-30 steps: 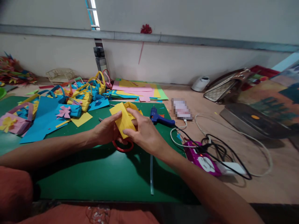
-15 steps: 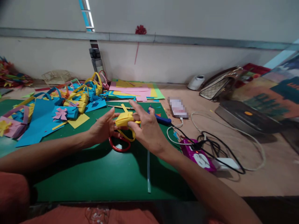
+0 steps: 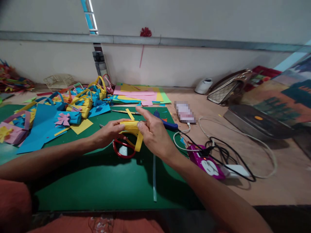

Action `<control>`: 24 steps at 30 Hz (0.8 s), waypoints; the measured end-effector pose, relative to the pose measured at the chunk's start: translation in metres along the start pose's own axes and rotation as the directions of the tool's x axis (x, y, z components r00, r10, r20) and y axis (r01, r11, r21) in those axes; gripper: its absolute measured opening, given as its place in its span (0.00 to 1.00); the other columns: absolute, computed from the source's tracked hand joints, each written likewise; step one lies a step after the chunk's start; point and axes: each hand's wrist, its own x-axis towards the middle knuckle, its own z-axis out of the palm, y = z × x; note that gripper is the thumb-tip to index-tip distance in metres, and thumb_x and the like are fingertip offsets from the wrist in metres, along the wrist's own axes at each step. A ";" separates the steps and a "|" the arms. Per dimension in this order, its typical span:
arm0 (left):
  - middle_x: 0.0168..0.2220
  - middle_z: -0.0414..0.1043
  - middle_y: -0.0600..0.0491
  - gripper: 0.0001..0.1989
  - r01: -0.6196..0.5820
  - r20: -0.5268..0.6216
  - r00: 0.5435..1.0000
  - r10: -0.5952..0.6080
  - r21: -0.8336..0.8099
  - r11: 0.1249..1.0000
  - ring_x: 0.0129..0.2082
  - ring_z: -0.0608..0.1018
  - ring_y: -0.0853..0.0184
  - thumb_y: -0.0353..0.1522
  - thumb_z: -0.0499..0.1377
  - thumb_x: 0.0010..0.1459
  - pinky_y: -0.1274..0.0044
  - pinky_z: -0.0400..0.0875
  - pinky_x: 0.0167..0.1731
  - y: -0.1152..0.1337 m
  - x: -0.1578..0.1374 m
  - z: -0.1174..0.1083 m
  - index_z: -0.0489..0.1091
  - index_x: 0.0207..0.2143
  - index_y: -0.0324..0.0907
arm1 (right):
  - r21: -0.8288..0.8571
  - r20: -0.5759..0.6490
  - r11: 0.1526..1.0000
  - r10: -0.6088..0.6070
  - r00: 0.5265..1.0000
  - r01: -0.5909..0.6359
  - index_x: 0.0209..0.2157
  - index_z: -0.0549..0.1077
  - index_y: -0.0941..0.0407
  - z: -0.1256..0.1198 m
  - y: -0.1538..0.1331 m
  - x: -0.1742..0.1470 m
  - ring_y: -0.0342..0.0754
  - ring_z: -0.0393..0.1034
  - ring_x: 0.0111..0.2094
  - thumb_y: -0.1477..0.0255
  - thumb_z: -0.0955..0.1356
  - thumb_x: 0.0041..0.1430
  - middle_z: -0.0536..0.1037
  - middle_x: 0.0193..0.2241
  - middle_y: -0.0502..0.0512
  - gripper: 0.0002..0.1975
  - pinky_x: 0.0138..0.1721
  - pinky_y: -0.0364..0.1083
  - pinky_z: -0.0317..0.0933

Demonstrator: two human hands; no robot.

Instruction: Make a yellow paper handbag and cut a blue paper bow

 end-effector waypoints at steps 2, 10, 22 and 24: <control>0.45 0.71 0.47 0.25 0.000 0.025 1.000 0.001 -0.059 0.998 0.42 0.73 0.62 0.46 0.60 0.50 0.78 0.68 0.31 -0.001 0.000 0.001 0.68 0.47 0.41 | -0.035 -0.030 0.998 -0.051 0.998 0.050 0.57 0.63 0.60 0.000 0.001 0.000 0.54 0.64 0.54 0.74 0.59 0.59 0.66 0.57 0.60 0.23 0.52 0.56 0.61; 0.50 0.68 0.47 0.27 -0.020 0.026 0.999 0.021 -0.035 0.999 0.47 0.71 0.59 0.45 0.61 0.49 0.75 0.67 0.36 -0.003 0.000 0.000 0.66 0.50 0.42 | 0.014 -0.138 1.000 -0.018 0.990 0.020 0.53 0.67 0.58 0.001 0.003 0.000 0.52 0.72 0.40 0.69 0.62 0.60 0.75 0.45 0.59 0.19 0.44 0.55 0.66; 0.59 0.54 0.41 0.38 -0.603 -0.004 0.651 0.759 0.603 0.521 0.59 0.60 0.52 0.44 0.64 0.47 0.65 0.68 0.48 0.008 -0.002 -0.009 0.55 0.58 0.43 | 0.154 -0.441 0.975 -0.078 0.894 0.161 0.42 0.68 0.55 -0.001 0.010 0.002 0.47 0.70 0.38 0.65 0.68 0.56 0.74 0.36 0.54 0.13 0.42 0.49 0.64; 0.59 0.53 0.40 0.41 -0.624 0.126 0.473 0.872 0.747 0.230 0.60 0.57 0.50 0.45 0.63 0.46 0.61 0.65 0.51 0.015 -0.003 -0.012 0.52 0.59 0.43 | 0.204 -0.461 0.968 -0.034 0.887 0.144 0.38 0.67 0.55 -0.002 0.012 0.003 0.46 0.69 0.36 0.64 0.68 0.55 0.72 0.33 0.52 0.12 0.41 0.48 0.63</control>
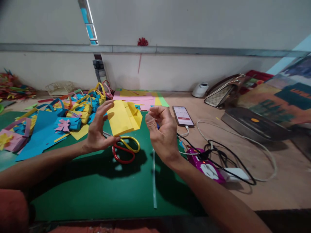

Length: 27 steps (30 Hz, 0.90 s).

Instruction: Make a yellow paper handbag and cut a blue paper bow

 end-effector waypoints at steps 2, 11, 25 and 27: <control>0.59 0.54 0.41 0.42 -0.185 -0.021 0.981 0.193 0.184 0.965 0.60 0.58 0.49 0.47 0.62 0.47 0.56 0.59 0.55 0.002 0.006 -0.005 0.50 0.60 0.45 | 0.033 0.019 0.995 0.091 0.996 -0.091 0.36 0.66 0.55 0.000 0.002 0.000 0.45 0.69 0.34 0.62 0.68 0.54 0.71 0.30 0.51 0.12 0.39 0.47 0.64; 0.60 0.53 0.41 0.41 -0.430 0.054 0.877 0.477 0.530 0.731 0.61 0.55 0.44 0.40 0.66 0.45 0.54 0.61 0.53 0.005 0.005 -0.008 0.51 0.59 0.43 | 0.328 0.425 0.750 0.426 0.799 -0.574 0.44 0.66 0.53 0.008 0.007 -0.007 0.44 0.73 0.27 0.63 0.73 0.46 0.77 0.31 0.50 0.23 0.37 0.48 0.66; 0.58 0.57 0.41 0.32 -0.245 0.008 0.968 0.252 0.266 0.932 0.58 0.62 0.52 0.36 0.61 0.52 0.59 0.67 0.51 0.010 0.002 -0.001 0.54 0.58 0.43 | 0.347 0.242 0.856 0.314 0.918 -0.384 0.36 0.74 0.55 0.008 0.020 -0.002 0.49 0.73 0.41 0.72 0.72 0.44 0.80 0.37 0.51 0.13 0.45 0.48 0.65; 0.57 0.57 0.41 0.28 -0.059 -0.021 0.998 0.063 0.146 0.988 0.58 0.63 0.54 0.33 0.59 0.54 0.65 0.71 0.46 0.007 0.001 -0.001 0.56 0.57 0.43 | 0.313 0.221 0.880 0.299 0.928 -0.358 0.36 0.74 0.56 0.008 0.022 0.000 0.50 0.73 0.41 0.73 0.71 0.44 0.80 0.37 0.52 0.13 0.45 0.49 0.65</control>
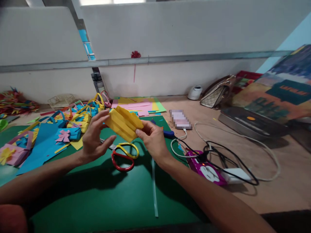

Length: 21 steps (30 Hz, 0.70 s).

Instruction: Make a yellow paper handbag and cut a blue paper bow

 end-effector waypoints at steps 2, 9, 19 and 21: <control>0.57 0.57 0.42 0.26 0.184 0.024 0.983 -0.183 -0.119 0.976 0.58 0.63 0.56 0.32 0.58 0.55 0.71 0.74 0.42 -0.004 -0.001 0.002 0.57 0.56 0.44 | -0.051 -0.018 0.998 -0.032 0.999 0.031 0.36 0.73 0.56 0.000 0.001 0.002 0.50 0.73 0.40 0.73 0.70 0.45 0.79 0.37 0.52 0.12 0.44 0.50 0.66; 0.51 0.63 0.45 0.21 0.262 0.065 0.964 -0.259 -0.035 0.964 0.51 0.69 0.62 0.26 0.57 0.53 0.78 0.75 0.34 -0.019 -0.001 0.005 0.63 0.50 0.43 | -0.403 0.001 0.900 -0.178 0.984 0.163 0.40 0.73 0.57 -0.001 0.004 -0.001 0.49 0.73 0.34 0.71 0.68 0.50 0.78 0.36 0.54 0.13 0.38 0.50 0.68; 0.51 0.60 0.46 0.09 0.001 0.167 0.986 -0.014 0.082 0.997 0.44 0.74 0.65 0.22 0.56 0.52 0.70 0.75 0.41 -0.029 -0.013 0.011 0.66 0.37 0.40 | -0.664 0.087 0.724 -0.171 0.981 0.185 0.41 0.74 0.57 -0.004 0.005 -0.004 0.50 0.73 0.32 0.73 0.67 0.52 0.78 0.32 0.54 0.14 0.36 0.51 0.68; 0.51 0.60 0.45 0.10 0.019 0.196 0.980 -0.038 0.097 0.995 0.43 0.74 0.65 0.22 0.56 0.52 0.70 0.75 0.39 -0.030 -0.016 0.011 0.66 0.37 0.40 | -0.672 0.104 0.717 -0.155 0.982 0.184 0.41 0.74 0.57 -0.004 0.006 -0.005 0.50 0.73 0.32 0.74 0.66 0.52 0.78 0.32 0.54 0.13 0.36 0.51 0.67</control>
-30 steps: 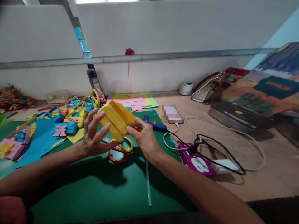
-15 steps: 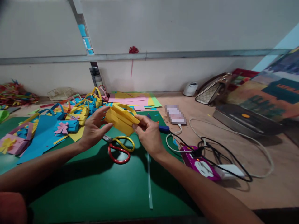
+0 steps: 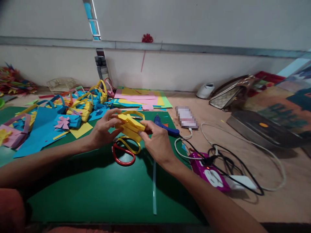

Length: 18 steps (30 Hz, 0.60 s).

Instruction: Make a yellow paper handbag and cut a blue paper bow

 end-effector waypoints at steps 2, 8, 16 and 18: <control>0.51 0.60 0.44 0.11 0.019 0.030 0.999 -0.019 0.012 1.000 0.44 0.74 0.63 0.22 0.57 0.51 0.70 0.75 0.37 0.000 -0.002 0.000 0.65 0.37 0.40 | -0.014 0.022 1.000 -0.003 1.000 0.003 0.41 0.74 0.57 0.000 -0.001 -0.001 0.49 0.73 0.31 0.74 0.66 0.51 0.78 0.31 0.53 0.13 0.35 0.51 0.67; 0.51 0.59 0.43 0.07 0.090 0.116 0.989 -0.090 0.004 0.996 0.44 0.73 0.63 0.22 0.57 0.51 0.70 0.75 0.37 0.000 -0.007 0.001 0.65 0.33 0.39 | -0.064 0.068 0.998 0.017 0.998 -0.012 0.41 0.74 0.57 -0.002 -0.002 -0.003 0.50 0.73 0.31 0.74 0.67 0.51 0.78 0.32 0.55 0.13 0.35 0.51 0.67; 0.50 0.62 0.45 0.06 0.129 0.167 0.978 -0.126 -0.005 0.992 0.47 0.71 0.62 0.22 0.53 0.54 0.69 0.74 0.40 0.002 -0.017 0.004 0.64 0.27 0.38 | -0.346 0.191 0.928 -0.076 0.979 0.139 0.41 0.74 0.52 0.001 0.007 -0.005 0.54 0.74 0.33 0.75 0.67 0.51 0.80 0.35 0.56 0.13 0.34 0.50 0.65; 0.49 0.63 0.44 0.05 0.149 0.173 0.974 -0.146 -0.002 0.989 0.46 0.72 0.62 0.23 0.53 0.55 0.69 0.74 0.39 0.002 -0.019 0.004 0.64 0.27 0.38 | -0.421 0.220 0.892 -0.077 0.972 0.166 0.42 0.74 0.53 -0.001 0.007 -0.005 0.55 0.74 0.33 0.73 0.68 0.51 0.80 0.36 0.57 0.14 0.32 0.51 0.64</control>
